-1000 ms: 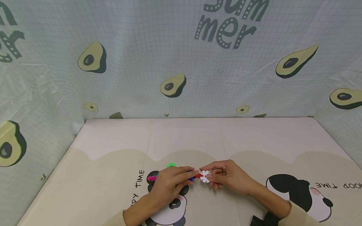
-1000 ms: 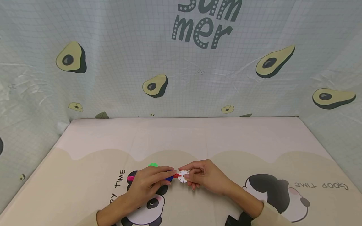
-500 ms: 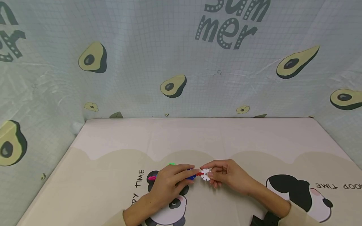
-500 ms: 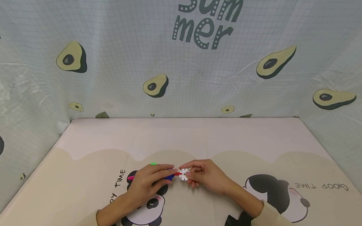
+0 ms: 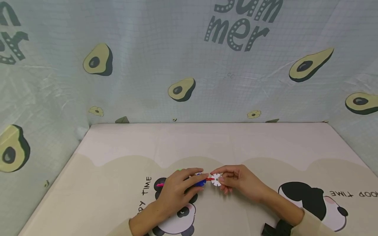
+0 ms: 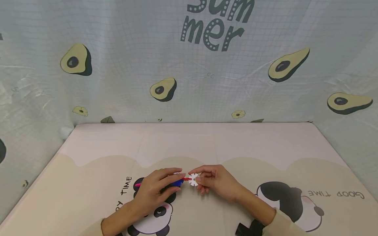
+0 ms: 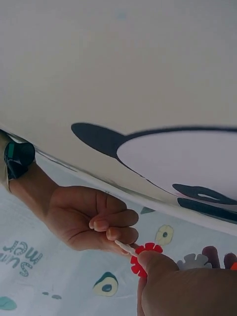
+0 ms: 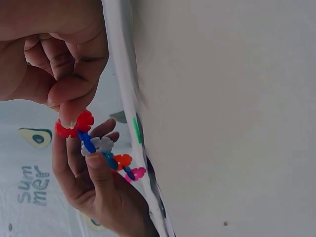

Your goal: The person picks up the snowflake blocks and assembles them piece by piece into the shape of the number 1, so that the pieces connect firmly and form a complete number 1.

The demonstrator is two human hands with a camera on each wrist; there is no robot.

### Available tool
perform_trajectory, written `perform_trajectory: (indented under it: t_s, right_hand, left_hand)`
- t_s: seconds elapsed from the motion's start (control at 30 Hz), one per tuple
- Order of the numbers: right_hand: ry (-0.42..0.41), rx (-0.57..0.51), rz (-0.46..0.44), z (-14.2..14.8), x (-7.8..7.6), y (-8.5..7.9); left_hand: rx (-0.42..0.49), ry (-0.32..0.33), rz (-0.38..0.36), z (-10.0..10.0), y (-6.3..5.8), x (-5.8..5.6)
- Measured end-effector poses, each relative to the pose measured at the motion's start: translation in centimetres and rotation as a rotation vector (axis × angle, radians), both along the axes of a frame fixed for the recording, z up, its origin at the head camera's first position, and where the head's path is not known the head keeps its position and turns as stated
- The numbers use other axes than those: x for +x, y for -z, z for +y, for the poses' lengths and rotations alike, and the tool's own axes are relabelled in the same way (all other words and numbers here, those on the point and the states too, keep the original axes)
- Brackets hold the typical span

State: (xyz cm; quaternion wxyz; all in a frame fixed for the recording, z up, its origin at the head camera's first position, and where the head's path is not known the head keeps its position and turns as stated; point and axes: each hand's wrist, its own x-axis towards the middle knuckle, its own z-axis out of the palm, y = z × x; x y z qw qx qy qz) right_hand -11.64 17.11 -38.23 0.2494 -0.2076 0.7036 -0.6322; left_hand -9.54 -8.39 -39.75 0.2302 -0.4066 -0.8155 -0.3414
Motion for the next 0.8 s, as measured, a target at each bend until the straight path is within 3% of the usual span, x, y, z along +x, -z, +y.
perform_trajectory:
  t_s: [0.33,0.53,0.63,0.8]
  right_hand:
    - [0.047,0.029,-0.006,0.9,-0.7,-0.5]
    - [0.062,0.039,0.0,1.5,-1.0,-0.9]
    - [0.077,0.046,-0.007,1.8,-1.1,-1.2]
    - [0.088,0.029,-0.007,2.5,-1.4,-1.6]
  left_hand:
    - [-0.094,-0.035,-0.072,-0.5,-1.7,-0.1]
    - [-0.123,-0.07,-0.145,-2.0,-3.1,-0.5]
    - [-0.132,-0.073,-0.224,-3.1,-3.8,-1.0]
    - [-0.114,-0.011,-0.492,-4.7,-4.6,-2.0]
